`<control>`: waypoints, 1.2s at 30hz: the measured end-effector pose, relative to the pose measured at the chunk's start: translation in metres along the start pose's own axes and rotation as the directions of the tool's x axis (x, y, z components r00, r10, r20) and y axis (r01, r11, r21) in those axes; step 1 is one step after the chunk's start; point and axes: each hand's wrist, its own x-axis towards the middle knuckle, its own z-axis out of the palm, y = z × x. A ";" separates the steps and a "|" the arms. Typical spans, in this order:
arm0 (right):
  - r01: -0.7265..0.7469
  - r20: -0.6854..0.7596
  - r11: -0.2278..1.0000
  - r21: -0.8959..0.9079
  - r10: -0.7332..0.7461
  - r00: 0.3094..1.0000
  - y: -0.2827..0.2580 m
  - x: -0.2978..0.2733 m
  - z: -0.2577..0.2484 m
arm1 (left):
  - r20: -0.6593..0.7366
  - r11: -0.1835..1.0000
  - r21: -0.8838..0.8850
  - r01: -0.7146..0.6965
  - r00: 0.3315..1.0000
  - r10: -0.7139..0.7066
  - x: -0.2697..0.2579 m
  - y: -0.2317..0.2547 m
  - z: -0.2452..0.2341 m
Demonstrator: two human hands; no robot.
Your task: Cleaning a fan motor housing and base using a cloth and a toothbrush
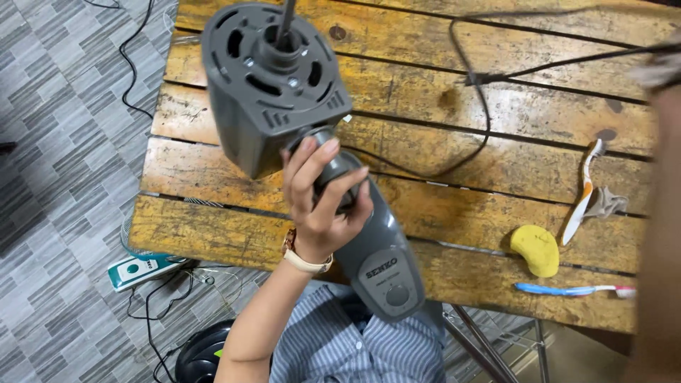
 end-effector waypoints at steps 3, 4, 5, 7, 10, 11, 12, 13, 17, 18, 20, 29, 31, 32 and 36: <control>-0.023 -0.447 0.986 0.165 0.096 0.889 0.009 -0.016 0.120 | 0.011 0.999 -0.014 0.049 0.999 -0.049 -0.003 0.006 0.002; 0.065 -0.787 0.949 0.309 0.217 0.577 -0.018 0.002 0.192 | -0.008 0.998 0.000 0.069 0.998 -0.069 -0.004 0.007 0.005; 0.065 -0.787 0.948 0.311 0.219 0.577 -0.025 -0.005 0.233 | -0.007 0.998 0.001 0.068 0.998 -0.068 -0.003 0.007 0.006; -0.079 -0.834 0.925 0.372 0.371 0.408 -0.037 -0.018 0.314 | -0.007 0.998 0.018 0.058 0.998 -0.058 -0.002 0.007 0.006; -0.422 -0.701 0.826 0.373 0.549 0.455 -0.063 -0.050 0.376 | 0.003 0.995 0.057 0.081 0.997 -0.081 -0.007 0.006 0.006; -0.430 -0.696 0.823 0.371 0.553 0.457 -0.048 -0.069 0.359 | 0.001 0.994 0.066 0.086 0.996 -0.086 -0.008 0.005 0.006; -0.505 -0.620 0.834 0.223 0.521 0.587 -0.033 -0.088 0.342 | 0.014 0.995 0.060 0.083 0.996 -0.084 -0.010 0.003 0.006; -0.548 -0.517 0.834 0.064 0.497 0.697 -0.017 -0.109 0.324 | 0.029 0.995 0.056 0.084 0.996 -0.086 -0.013 0.003 0.004; -0.723 -0.509 0.689 0.051 0.641 0.575 -0.038 -0.120 0.398 | 0.053 0.991 0.075 0.114 0.992 -0.118 -0.021 0.003 0.003; -0.697 -0.409 0.715 0.050 0.651 0.639 -0.030 -0.125 0.398 | 0.035 0.990 0.082 0.111 0.993 -0.115 -0.023 0.002 0.003; -0.672 -0.308 0.738 0.059 0.654 0.691 -0.018 -0.126 0.407 | 0.023 0.991 0.085 0.108 0.994 -0.110 -0.026 0.001 0.003; -0.025 0.031 0.682 -0.731 0.069 0.997 0.095 -0.052 0.488 | -0.153 0.997 0.051 0.059 0.987 -0.051 -0.038 -0.010 0.015; 0.197 0.226 0.724 -0.661 -0.058 0.972 0.108 -0.037 0.515 | -0.150 0.997 0.035 0.063 0.987 -0.057 -0.036 -0.010 0.015; 0.195 0.221 0.725 -0.661 -0.061 0.973 0.109 -0.034 0.519 | -0.146 0.998 0.032 0.059 0.988 -0.054 -0.037 -0.010 0.015; 0.635 0.647 0.462 -0.619 -0.158 0.746 0.109 -0.032 0.514 | -0.129 0.995 0.042 0.094 0.988 -0.088 -0.042 -0.010 0.014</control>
